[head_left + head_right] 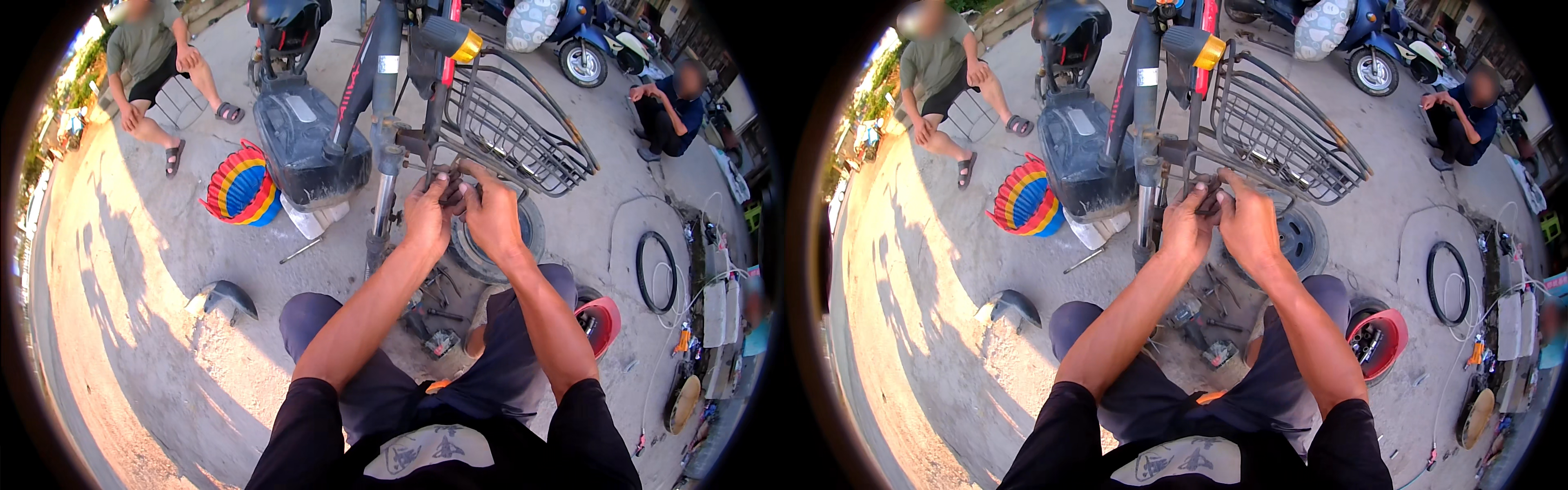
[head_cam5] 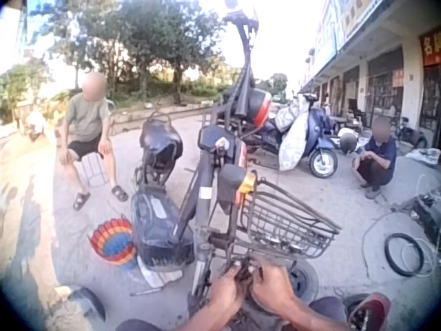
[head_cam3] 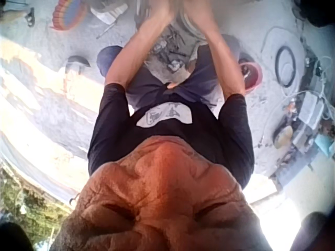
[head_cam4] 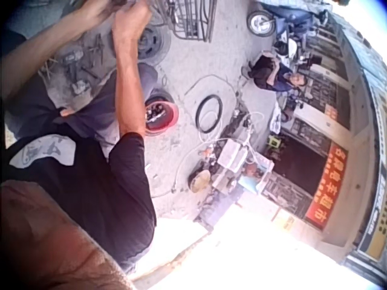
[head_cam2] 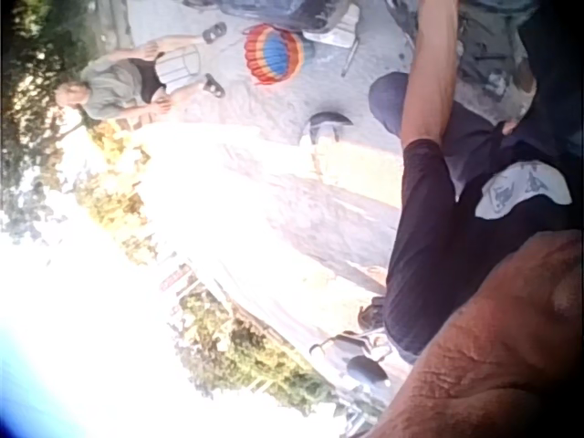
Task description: The person uses pliers and their hands to work on the front fork and basket area of a bicycle, handling wires and small components.
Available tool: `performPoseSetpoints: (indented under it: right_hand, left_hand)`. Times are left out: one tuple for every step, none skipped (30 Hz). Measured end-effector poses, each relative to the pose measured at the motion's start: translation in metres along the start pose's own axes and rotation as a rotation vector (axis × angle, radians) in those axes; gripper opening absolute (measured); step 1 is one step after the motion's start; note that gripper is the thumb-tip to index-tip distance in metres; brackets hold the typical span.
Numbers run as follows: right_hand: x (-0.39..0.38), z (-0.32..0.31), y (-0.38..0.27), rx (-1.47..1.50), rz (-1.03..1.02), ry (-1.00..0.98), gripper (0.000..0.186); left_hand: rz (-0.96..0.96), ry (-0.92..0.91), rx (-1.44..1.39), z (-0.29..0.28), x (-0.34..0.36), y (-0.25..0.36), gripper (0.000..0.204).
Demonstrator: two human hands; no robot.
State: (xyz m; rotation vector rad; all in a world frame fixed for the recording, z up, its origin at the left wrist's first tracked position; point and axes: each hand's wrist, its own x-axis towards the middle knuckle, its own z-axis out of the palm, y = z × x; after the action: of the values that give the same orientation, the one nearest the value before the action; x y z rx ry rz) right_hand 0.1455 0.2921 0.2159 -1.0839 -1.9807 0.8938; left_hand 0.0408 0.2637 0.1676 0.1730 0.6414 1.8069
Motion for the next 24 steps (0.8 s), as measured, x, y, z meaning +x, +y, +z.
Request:
performPoseSetpoints:
  right_hand:
    - [0.001, 0.0, 0.002, -0.065, -0.095, 0.083, 0.029]
    - [0.003, -0.003, 0.002, -0.061, -0.096, 0.083, 0.029]
    - [0.003, -0.007, -0.006, -0.004, -0.057, 0.078, 0.026]
    - [0.004, -0.009, -0.009, 0.053, -0.019, 0.073, 0.024]
    - [0.006, -0.007, -0.006, 0.057, -0.031, 0.08, 0.021]
    - [0.007, -0.006, -0.001, 0.064, -0.031, 0.078, 0.021]
    - [0.007, -0.004, 0.008, -0.005, -0.141, 0.111, 0.021]
    - [0.008, -0.003, 0.012, -0.073, -0.251, 0.143, 0.02]
    - [0.006, -0.001, 0.016, -0.059, -0.243, 0.137, 0.02]
    - [0.003, 0.001, 0.018, -0.044, -0.228, 0.135, 0.02]
    - [0.002, 0.002, 0.019, -0.028, -0.212, 0.132, 0.019]
    - [0.002, 0.003, 0.02, -0.014, -0.204, 0.129, 0.019]
    - [0.003, 0.004, 0.019, -0.048, -0.272, 0.164, 0.019]
    - [0.003, 0.005, 0.016, -0.082, -0.339, 0.201, 0.02]
    - [0.003, 0.002, 0.01, -0.036, -0.275, 0.17, 0.02]
    - [0.003, -0.001, 0.009, -0.03, -0.269, 0.173, 0.02]
    - [0.003, -0.003, 0.01, -0.067, -0.259, 0.16, 0.019]
    - [0.003, -0.005, 0.011, -0.104, -0.251, 0.147, 0.019]
    - [0.003, -0.006, 0.013, -0.098, -0.247, 0.15, 0.019]
    - [0.003, -0.007, 0.014, -0.091, -0.263, 0.178, 0.017]
    - [0.003, -0.008, 0.016, -0.085, -0.28, 0.205, 0.016]
    - [0.002, -0.009, 0.016, -0.081, -0.275, 0.206, 0.016]
    - [0.001, -0.011, 0.016, -0.079, -0.282, 0.207, 0.015]
    - [0.001, -0.012, 0.015, -0.079, -0.292, 0.207, 0.014]
  left_hand:
    - [0.013, 0.012, -0.043, 0.003, 0.001, -0.001, 0.012]
    - [0.015, 0.013, -0.039, 0.007, 0.003, -0.003, 0.012]
    - [0.031, 0.05, -0.027, 0.009, 0.005, -0.003, 0.012]
    - [0.047, 0.087, -0.015, 0.009, 0.007, -0.003, 0.013]
    - [0.051, 0.093, -0.009, 0.007, 0.008, -0.003, 0.013]
    - [0.053, 0.107, 0.032, 0.004, 0.009, -0.003, 0.013]
    - [0.055, 0.121, 0.073, 0.002, 0.011, -0.004, 0.013]
    - [0.06, 0.125, 0.079, -0.002, 0.014, -0.004, 0.013]
    - [0.043, 0.053, 0.058, -0.008, 0.015, -0.004, 0.015]
    - [0.025, -0.018, 0.037, -0.013, 0.016, -0.005, 0.017]
    - [0.025, -0.005, 0.048, -0.018, 0.017, -0.006, 0.017]
    - [0.014, -0.097, -0.01, -0.019, 0.016, -0.005, 0.014]
    - [0.002, -0.189, -0.067, -0.02, 0.015, -0.003, 0.011]
    - [0.0, -0.179, -0.055, -0.021, 0.014, -0.001, 0.011]
    - [-0.023, -0.152, -0.046, -0.018, 0.013, 0.002, 0.012]
    - [-0.046, -0.126, -0.037, -0.014, 0.012, 0.005, 0.013]
    - [-0.013, -0.102, 0.025, -0.011, 0.009, 0.007, 0.018]
    - [-0.015, -0.101, 0.032, -0.007, 0.007, 0.006, 0.018]
    - [0.019, -0.04, 0.149, -0.003, 0.005, 0.004, 0.02]
    - [0.053, 0.02, 0.266, 0.001, 0.004, 0.003, 0.022]
    - [0.051, 0.022, 0.272, 0.006, 0.001, 0.005, 0.022]
    - [0.021, 0.064, 0.298, 0.012, -0.001, 0.008, 0.022]
    - [-0.01, 0.106, 0.323, 0.014, -0.003, 0.01, 0.022]
    - [-0.01, 0.107, 0.325, 0.013, -0.002, 0.012, 0.022]
